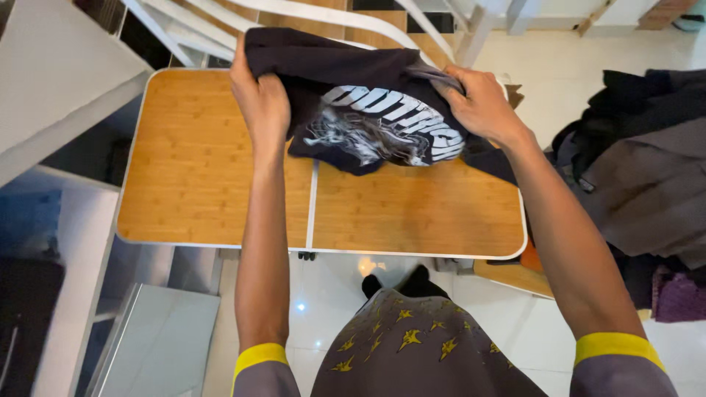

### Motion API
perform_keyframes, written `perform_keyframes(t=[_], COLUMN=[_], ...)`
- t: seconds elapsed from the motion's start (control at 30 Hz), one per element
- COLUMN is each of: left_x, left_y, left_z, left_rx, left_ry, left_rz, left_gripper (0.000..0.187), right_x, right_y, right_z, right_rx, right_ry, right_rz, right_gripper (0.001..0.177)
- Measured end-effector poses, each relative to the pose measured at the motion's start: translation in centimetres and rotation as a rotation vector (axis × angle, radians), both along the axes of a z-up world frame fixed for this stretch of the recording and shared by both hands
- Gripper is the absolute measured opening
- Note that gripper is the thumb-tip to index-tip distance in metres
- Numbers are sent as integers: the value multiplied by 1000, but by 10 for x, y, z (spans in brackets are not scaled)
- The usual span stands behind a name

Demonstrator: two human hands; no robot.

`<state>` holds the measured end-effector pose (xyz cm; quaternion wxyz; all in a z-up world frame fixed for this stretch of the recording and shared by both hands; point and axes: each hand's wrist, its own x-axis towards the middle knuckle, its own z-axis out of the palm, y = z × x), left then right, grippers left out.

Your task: The person folds two t-shirts by hand on a small table, smoothing the fabric and folding the sleeves and body into a compact rectangle.

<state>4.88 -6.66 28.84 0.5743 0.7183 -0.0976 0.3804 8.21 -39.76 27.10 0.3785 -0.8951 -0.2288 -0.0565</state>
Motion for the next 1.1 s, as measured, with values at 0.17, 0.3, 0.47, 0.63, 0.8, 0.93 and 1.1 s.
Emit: perform_keyframes(t=[0.17,0.3,0.47,0.63,0.8,0.93,1.1], left_x=[41,60,61,5,-38,-48,-55], left_y=[68,109,118,44,-43,-96,-156], left_z=[-40,-72,-51,36,61,-6,-137], left_rx=[118,50,233,144,474,754,768], left_ry=[56,67,-31,116,250,472,698], left_rz=[234,238,481,89,-298,-528,-685], left_gripper=[46,53,57,32,50,80,72], right_x=[32,87,155,227,237,241,205], right_y=[25,40,70,141,174,126,4], right_z=[-3,-52,-130,-164,-149,-218,-343], right_rx=[-218,-486,-368,318,639,711,690], right_ry=[35,7,35,141,212,388,684], right_rz=[178,176,-71,42,151,63,-335], right_gripper=[51,38,48,33,36,42,53])
